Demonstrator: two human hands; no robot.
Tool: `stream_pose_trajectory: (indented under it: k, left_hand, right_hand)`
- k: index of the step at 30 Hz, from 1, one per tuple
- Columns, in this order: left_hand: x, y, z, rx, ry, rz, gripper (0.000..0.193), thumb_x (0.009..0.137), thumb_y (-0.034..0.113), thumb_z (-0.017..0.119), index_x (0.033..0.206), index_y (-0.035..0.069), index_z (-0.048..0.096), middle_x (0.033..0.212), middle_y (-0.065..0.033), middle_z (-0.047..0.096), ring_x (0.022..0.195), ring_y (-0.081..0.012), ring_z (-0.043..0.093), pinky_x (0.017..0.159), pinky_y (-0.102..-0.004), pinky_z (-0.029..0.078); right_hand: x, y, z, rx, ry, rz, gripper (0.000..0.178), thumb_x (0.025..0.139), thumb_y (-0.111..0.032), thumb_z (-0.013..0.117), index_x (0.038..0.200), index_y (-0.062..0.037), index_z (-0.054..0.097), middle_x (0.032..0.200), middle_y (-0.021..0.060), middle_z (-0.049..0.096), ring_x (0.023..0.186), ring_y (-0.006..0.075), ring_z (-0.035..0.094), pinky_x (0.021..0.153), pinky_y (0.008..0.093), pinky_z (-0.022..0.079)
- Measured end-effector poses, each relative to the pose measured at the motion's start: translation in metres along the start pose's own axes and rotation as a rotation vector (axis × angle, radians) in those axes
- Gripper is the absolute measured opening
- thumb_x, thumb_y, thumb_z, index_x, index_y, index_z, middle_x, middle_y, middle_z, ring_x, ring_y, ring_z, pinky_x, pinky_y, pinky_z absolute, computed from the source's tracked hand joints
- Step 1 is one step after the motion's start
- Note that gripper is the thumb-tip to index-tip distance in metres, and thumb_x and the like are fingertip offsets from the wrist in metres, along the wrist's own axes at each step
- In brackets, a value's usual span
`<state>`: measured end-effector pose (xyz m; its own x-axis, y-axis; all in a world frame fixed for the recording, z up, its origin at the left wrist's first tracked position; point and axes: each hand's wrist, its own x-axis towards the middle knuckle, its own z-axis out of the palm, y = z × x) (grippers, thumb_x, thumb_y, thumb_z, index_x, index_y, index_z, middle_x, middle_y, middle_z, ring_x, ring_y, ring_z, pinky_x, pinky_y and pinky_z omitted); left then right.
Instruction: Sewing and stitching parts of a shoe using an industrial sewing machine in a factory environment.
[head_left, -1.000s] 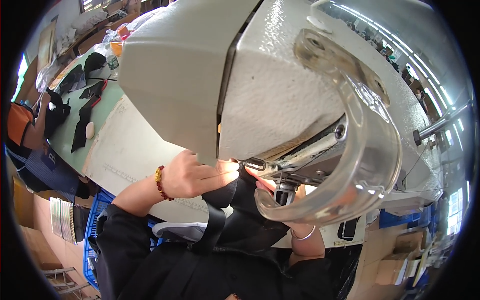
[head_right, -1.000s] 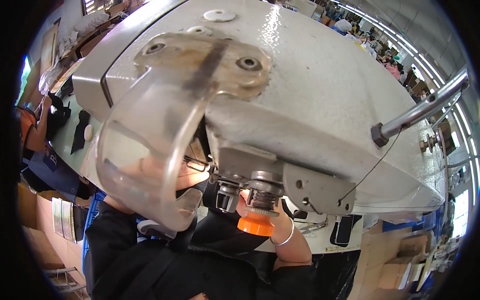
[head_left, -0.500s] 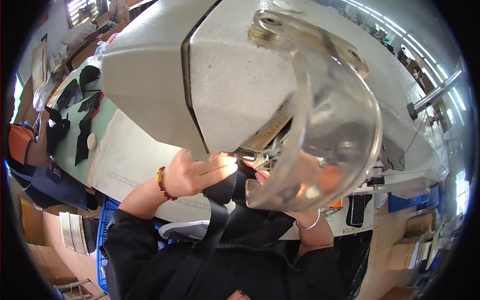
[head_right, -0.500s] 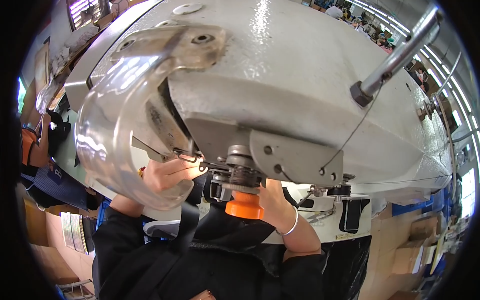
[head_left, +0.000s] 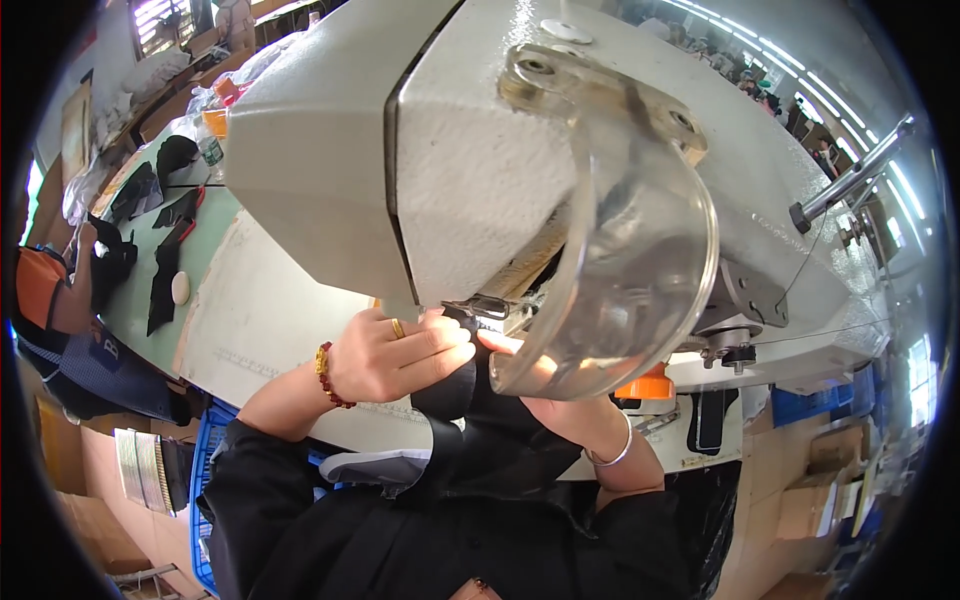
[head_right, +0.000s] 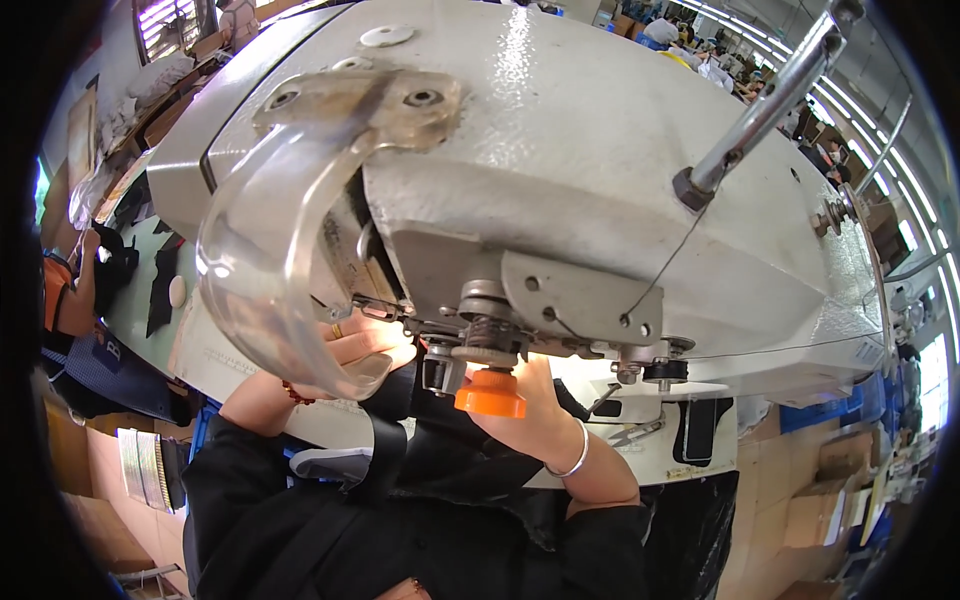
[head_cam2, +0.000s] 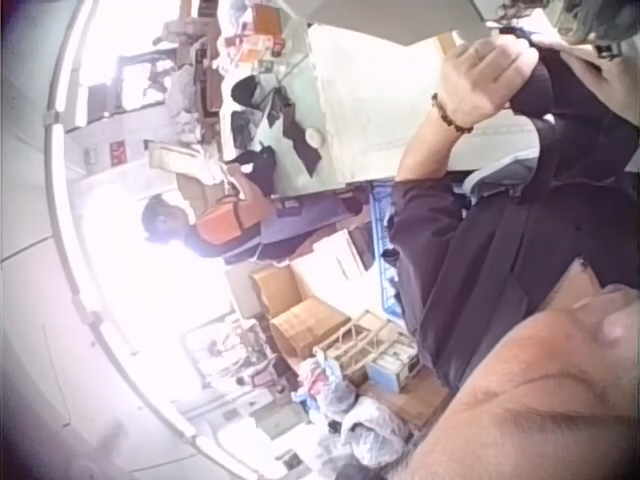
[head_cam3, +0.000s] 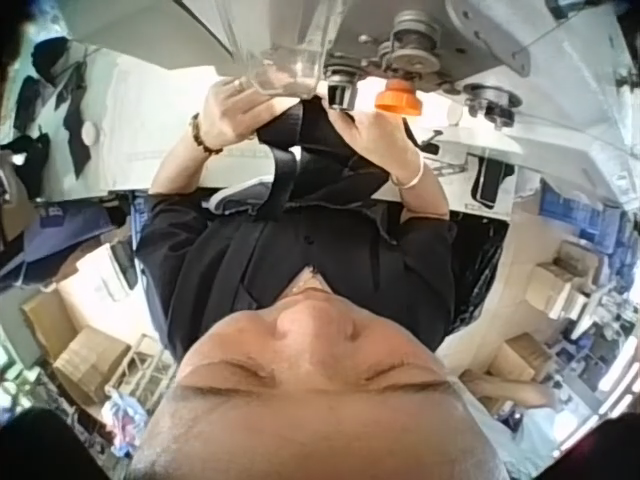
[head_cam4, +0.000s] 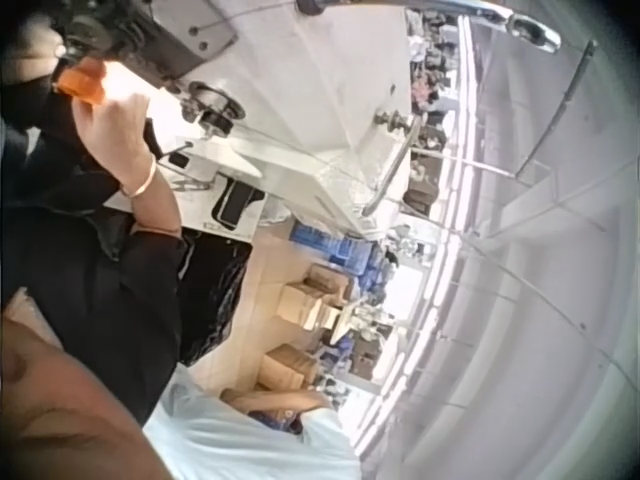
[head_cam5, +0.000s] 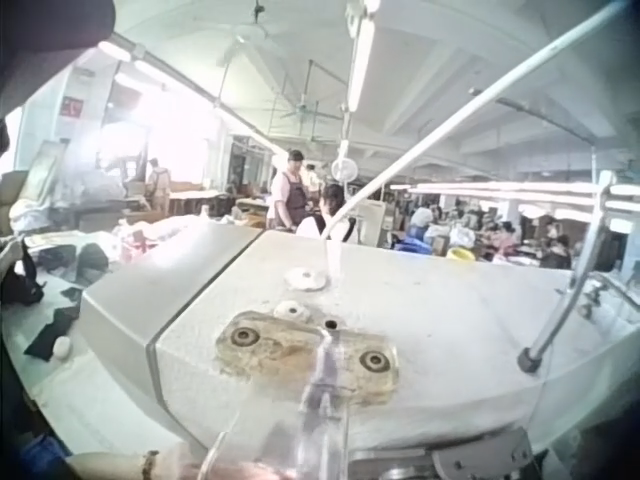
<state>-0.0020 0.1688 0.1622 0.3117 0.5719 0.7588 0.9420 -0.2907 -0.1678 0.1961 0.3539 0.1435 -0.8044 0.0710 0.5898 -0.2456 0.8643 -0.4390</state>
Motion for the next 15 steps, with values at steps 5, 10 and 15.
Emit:
stream_pose_trajectory:
  k: [5,10,15]
  left_hand:
    - [0.0035,0.0034,-0.0006,0.07,0.04,0.025,0.027,0.08,0.004,0.071,0.106,0.009,0.075,0.103,-0.0016,0.073,0.059,-0.0056,0.058,0.043,-0.0236,0.036]
    - [0.0036,0.0047,-0.0063,0.082,-0.005,0.01,0.028,0.079,0.004,0.071,0.106,0.009,0.075,0.107,-0.0018,0.074,0.057,-0.0056,0.057,0.043,-0.0238,0.036]
    - [0.0009,0.001,-0.0046,0.029,-0.02,-0.015,0.031,0.077,0.004,0.071,0.107,0.009,0.076,0.109,-0.0025,0.075,0.052,-0.0065,0.053,0.042,-0.0248,0.035]
  right_hand:
    - [-0.0066,0.0062,0.0041,0.085,-0.01,0.041,0.012,0.067,-0.004,0.074,0.078,-0.0052,0.069,0.086,0.0086,0.073,0.069,0.0289,0.07,0.059,0.0375,0.055]
    - [-0.0079,0.007,0.0047,0.122,-0.047,0.068,0.02,0.068,-0.004,0.075,0.088,-0.0059,0.073,0.089,0.0089,0.073,0.073,0.0298,0.071,0.062,0.0381,0.055]
    - [-0.0078,0.0056,0.0008,0.268,-0.001,0.152,0.031,0.071,-0.006,0.077,0.102,-0.008,0.075,0.095,0.0084,0.073,0.082,0.0292,0.071,0.074,0.0392,0.055]
